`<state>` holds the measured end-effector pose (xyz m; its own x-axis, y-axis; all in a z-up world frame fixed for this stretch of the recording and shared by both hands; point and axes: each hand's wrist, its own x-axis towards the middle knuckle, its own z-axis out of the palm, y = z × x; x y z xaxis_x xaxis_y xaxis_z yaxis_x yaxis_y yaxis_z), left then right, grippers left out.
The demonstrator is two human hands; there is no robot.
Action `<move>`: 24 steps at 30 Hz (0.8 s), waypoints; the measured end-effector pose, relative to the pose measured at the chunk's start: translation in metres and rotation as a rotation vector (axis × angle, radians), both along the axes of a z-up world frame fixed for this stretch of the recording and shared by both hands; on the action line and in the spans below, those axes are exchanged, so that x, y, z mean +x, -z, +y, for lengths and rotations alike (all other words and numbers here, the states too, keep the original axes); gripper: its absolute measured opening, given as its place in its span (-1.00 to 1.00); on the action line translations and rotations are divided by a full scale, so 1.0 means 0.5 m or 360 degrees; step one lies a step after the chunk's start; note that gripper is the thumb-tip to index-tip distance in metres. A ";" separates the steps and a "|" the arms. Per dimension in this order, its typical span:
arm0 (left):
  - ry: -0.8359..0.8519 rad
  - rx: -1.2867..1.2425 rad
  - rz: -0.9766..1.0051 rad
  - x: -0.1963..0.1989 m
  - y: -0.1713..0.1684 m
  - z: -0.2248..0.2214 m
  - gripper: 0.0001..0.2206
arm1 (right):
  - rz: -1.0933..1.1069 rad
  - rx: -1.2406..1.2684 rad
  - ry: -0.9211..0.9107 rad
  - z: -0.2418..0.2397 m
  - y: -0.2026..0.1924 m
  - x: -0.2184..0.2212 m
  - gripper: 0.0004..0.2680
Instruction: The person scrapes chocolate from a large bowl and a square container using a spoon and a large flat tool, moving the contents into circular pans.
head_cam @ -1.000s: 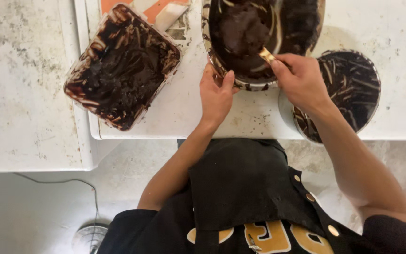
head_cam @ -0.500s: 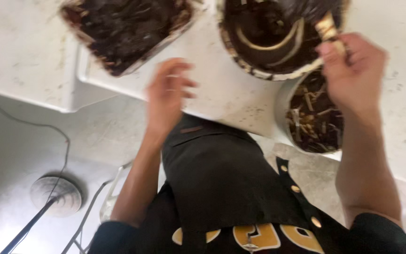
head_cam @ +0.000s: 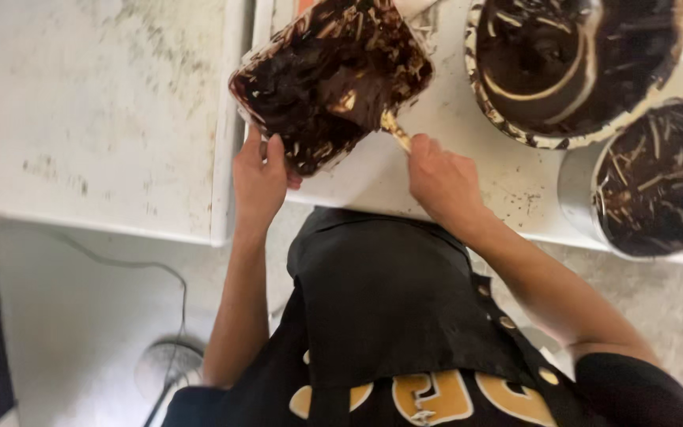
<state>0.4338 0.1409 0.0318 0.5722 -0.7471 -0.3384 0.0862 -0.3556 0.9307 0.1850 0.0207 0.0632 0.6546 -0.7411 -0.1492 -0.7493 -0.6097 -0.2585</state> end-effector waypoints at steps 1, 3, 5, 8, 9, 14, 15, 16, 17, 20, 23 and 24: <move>0.0072 -0.0037 0.0060 0.013 0.001 -0.007 -0.55 | 0.0010 0.0051 0.0034 0.004 0.009 0.007 -0.88; 0.0161 -0.0033 0.0118 0.039 0.001 -0.011 -0.56 | 0.0043 0.0049 0.0090 -0.010 0.011 0.023 -0.83; 0.0284 -0.0146 0.0142 0.056 0.012 -0.036 -0.58 | 0.0095 0.0028 0.0164 0.015 -0.011 0.024 -0.79; 0.0449 -0.0039 -0.0017 0.076 0.003 -0.076 -0.53 | -0.0075 -0.0201 0.0203 0.006 -0.057 0.044 -0.78; 0.0465 -0.0028 -0.0004 0.078 0.004 -0.083 -0.53 | -0.0044 -0.0116 0.0310 0.010 -0.070 0.042 -0.76; 0.0505 -0.0018 0.0251 0.090 0.002 -0.115 -0.55 | -0.0374 -0.0259 0.0388 0.045 -0.087 0.042 -0.73; 0.0503 -0.0005 0.0259 0.091 0.001 -0.113 -0.55 | -0.0464 -0.0233 0.0457 0.051 -0.081 0.035 -0.73; 0.0519 0.0002 0.0249 0.092 0.001 -0.116 -0.56 | -0.0559 -0.0214 0.0523 0.052 -0.070 0.027 -0.72; 0.0536 0.0008 0.0238 0.093 0.001 -0.117 -0.57 | -0.0556 -0.0208 0.0520 0.047 -0.049 0.026 -0.72; 0.0564 -0.0043 0.0200 0.094 0.007 -0.119 -0.59 | -0.0283 -0.0083 0.0542 0.025 0.021 0.039 -0.74; 0.0556 -0.0093 0.0075 0.088 0.015 -0.114 -0.53 | -0.0127 -0.0226 0.0489 -0.020 0.036 0.048 -0.71; 0.0571 -0.0062 0.0085 0.089 0.020 -0.102 -0.53 | -0.0113 -0.0227 0.0501 -0.011 0.026 0.046 -0.69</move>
